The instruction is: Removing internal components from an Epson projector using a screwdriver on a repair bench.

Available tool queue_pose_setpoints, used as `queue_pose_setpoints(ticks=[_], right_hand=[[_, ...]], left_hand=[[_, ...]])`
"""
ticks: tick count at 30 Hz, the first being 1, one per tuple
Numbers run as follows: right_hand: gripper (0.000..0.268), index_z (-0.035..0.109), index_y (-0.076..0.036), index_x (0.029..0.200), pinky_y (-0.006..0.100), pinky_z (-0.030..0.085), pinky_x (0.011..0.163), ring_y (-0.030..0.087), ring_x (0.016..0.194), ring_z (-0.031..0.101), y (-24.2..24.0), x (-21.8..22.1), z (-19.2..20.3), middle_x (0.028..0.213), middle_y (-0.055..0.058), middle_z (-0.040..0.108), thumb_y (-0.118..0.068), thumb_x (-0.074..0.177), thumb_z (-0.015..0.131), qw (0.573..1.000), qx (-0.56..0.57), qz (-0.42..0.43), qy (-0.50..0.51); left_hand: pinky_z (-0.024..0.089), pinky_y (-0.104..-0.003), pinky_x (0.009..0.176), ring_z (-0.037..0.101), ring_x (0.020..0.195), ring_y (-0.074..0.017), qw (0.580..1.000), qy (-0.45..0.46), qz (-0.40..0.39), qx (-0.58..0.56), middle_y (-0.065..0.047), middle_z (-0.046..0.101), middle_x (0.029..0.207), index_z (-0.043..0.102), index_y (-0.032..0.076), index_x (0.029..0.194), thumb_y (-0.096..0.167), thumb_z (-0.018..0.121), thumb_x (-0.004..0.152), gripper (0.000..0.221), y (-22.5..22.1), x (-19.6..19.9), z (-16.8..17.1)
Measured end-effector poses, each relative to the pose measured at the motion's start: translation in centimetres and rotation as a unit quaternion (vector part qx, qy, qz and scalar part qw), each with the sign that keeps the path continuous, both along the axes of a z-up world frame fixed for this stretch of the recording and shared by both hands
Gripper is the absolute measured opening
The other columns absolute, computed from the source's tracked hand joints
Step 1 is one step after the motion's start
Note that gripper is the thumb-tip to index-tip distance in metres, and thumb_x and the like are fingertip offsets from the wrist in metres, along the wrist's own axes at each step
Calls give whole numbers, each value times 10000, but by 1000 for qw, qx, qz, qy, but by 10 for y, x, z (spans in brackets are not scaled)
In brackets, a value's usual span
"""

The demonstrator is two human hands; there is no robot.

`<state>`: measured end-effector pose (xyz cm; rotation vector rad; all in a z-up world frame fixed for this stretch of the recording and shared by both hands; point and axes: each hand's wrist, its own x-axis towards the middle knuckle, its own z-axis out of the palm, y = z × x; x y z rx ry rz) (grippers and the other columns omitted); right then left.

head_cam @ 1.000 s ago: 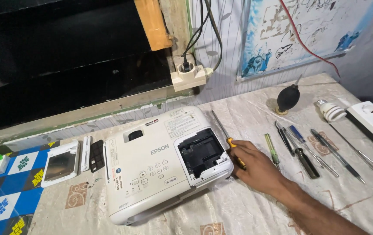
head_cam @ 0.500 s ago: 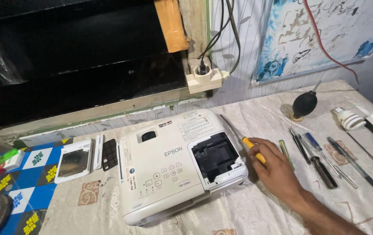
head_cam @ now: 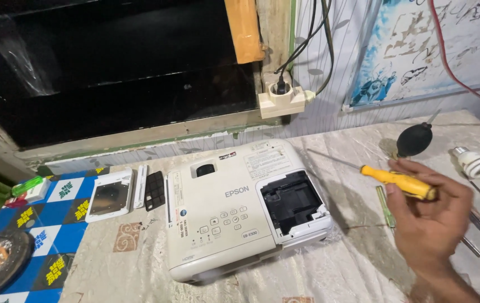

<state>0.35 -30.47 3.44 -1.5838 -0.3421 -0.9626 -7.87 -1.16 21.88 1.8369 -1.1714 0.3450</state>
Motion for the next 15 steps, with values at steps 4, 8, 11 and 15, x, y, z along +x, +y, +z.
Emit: queue_pose_setpoints(ticks=[4, 8, 11, 15], right_hand=[[476, 274, 6, 1321, 545, 568, 1117, 499, 1230, 630, -8, -7, 22, 1334, 432, 534, 219, 1035, 588, 997, -29, -47, -53], [413, 273, 32, 1436, 583, 582, 1121, 518, 1167, 618, -3, 1, 49, 1305, 478, 509, 115, 1096, 490, 995, -49, 8, -89], [390, 326, 46, 1419, 492, 700, 964, 404, 1154, 674, 16, 9, 87, 1230, 321, 540, 67, 1082, 521, 987, -103, 66, -104], [411, 337, 71, 1375, 423, 658, 849, 371, 905, 733, 59, 6, 121, 1192, 353, 621, 28, 1023, 545, 987, -122, 97, -41]], left_hand=[[294, -362, 547, 310, 483, -201, 996, -27, -50, -66, -23, 302, 533, 403, 67, 578, 247, 612, 957, 469, 1, 27, -16], [453, -265, 558, 575, 634, -93, 980, 4, 149, 132, 60, 630, 693, 661, 166, 774, 535, 800, 744, 396, 5, 92, -59], [512, -358, 723, 712, 801, -159, 922, 160, 223, 273, 87, 759, 1016, 691, 237, 1193, 777, 588, 670, 758, -4, 114, -63], [527, -375, 845, 731, 1027, -195, 937, 171, 133, 273, 8, 771, 1135, 630, 212, 1363, 639, 574, 822, 692, -2, 123, -76]])
